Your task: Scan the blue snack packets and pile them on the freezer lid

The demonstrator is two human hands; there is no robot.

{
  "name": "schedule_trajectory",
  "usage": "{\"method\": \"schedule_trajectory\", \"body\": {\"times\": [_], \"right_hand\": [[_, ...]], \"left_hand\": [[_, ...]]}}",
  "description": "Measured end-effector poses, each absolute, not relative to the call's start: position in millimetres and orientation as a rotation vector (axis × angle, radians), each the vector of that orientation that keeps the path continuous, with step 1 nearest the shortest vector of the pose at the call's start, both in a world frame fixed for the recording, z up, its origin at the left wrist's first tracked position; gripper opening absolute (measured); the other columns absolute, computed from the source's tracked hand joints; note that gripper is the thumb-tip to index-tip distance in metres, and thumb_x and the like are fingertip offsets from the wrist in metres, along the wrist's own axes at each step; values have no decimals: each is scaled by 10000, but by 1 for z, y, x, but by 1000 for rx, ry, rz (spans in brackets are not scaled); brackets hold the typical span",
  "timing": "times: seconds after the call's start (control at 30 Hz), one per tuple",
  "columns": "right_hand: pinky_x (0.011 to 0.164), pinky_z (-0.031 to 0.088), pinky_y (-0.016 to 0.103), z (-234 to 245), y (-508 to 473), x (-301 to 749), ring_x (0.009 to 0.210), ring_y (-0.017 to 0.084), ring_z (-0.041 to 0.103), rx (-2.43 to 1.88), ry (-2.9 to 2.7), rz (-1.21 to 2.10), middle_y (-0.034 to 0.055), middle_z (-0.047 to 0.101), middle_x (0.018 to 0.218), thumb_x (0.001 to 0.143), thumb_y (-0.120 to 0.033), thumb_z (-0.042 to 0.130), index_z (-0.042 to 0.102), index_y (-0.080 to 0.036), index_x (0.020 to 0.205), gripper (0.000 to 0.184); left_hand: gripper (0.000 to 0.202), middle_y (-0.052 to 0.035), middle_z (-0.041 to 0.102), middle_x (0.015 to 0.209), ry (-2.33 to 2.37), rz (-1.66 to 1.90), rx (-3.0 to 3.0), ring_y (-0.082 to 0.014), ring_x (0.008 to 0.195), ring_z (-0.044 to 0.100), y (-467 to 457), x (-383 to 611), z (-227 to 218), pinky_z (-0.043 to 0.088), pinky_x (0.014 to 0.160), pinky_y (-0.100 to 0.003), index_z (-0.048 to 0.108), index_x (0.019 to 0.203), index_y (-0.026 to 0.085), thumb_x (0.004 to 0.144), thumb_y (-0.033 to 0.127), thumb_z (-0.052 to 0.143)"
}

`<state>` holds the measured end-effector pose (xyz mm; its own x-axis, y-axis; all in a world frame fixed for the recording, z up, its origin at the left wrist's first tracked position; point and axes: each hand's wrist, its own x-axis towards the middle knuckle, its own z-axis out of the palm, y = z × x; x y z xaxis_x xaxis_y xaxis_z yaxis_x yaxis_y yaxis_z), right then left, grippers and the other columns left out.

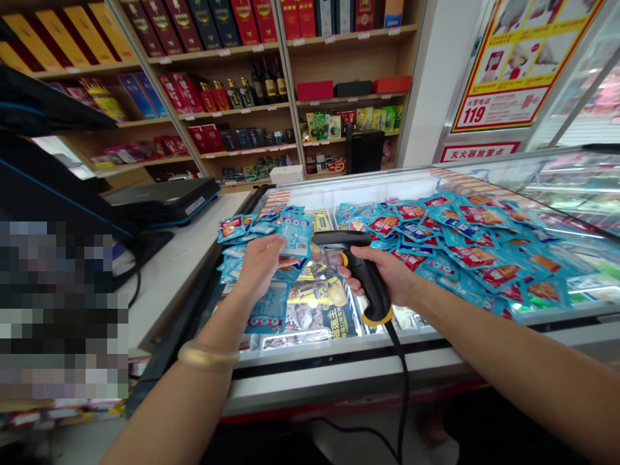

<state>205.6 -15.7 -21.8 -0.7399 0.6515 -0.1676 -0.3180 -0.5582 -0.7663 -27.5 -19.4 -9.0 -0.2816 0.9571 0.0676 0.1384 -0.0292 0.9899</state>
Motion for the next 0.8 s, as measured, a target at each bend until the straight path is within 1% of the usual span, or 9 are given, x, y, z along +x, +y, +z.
{"method": "schedule_trajectory", "body": {"times": [0.17,0.27,0.37,0.5,0.57,0.6,0.67,0.73,0.8], "right_hand": [[489,443,210,-21,-18,205,524,86,472,-596,-1058,2263,3,579,693,746,-394,729,594,-159,777,273],[486,439,204,-23,-17,205,522,82,473,-613,-1063,2253,-3,573,688,727,-412,748,594,-155,768,302],[487,438,204,-24,-15,204,528,85,485,-614,-1043,2255,2,574,697,748,-407,730,596,-154,797,291],[487,430,203,-18,-15,203,519,87,484,-594,-968,2244,2,563,678,797,-367,680,580,-156,814,234],[486,424,200,-10,-16,207,518,88,482,-563,-916,2199,-1,557,674,809,-356,661,578,-158,823,215],[486,423,199,-6,-17,211,520,87,481,-539,-892,2174,-2,556,677,810,-354,657,579,-160,828,210],[487,423,200,2,-21,225,524,87,475,-486,-853,2119,-2,553,685,806,-353,655,581,-162,830,206],[486,423,201,7,-26,244,529,88,467,-452,-830,2057,4,555,695,800,-352,653,585,-161,824,204],[484,421,206,10,-31,268,536,93,460,-448,-817,1980,8,552,700,797,-354,650,591,-163,831,202]], "left_hand": [[262,0,625,617,1541,1380,1220,-210,725,686,-20,-27,-8,637,761,-455,563,659,186,670,443,611],[259,18,590,589,1530,1416,1219,-180,673,657,-20,-26,-7,640,745,-438,535,628,189,654,429,628],[249,36,544,568,1496,1418,1216,-150,605,610,-21,-26,-7,640,727,-429,515,613,194,648,408,639],[259,55,482,556,1514,1462,1283,-121,565,539,-22,-26,-8,635,723,-402,507,623,195,678,417,628],[252,60,447,538,1567,1469,1386,-127,572,535,-20,-24,-6,627,747,-383,525,636,195,720,420,600],[245,56,455,539,1602,1456,1458,-140,592,559,-19,-21,-5,619,761,-371,555,659,192,745,420,578],[269,32,549,587,1688,1395,1648,-188,688,645,-15,-11,0,600,779,-348,652,769,183,799,415,520],[357,-7,681,722,1782,1299,1882,-233,811,702,-9,7,6,578,798,-343,721,958,174,847,398,466],[418,-44,753,855,1829,1193,2111,-243,857,720,-1,35,13,561,824,-344,722,1115,173,886,363,429]]}}
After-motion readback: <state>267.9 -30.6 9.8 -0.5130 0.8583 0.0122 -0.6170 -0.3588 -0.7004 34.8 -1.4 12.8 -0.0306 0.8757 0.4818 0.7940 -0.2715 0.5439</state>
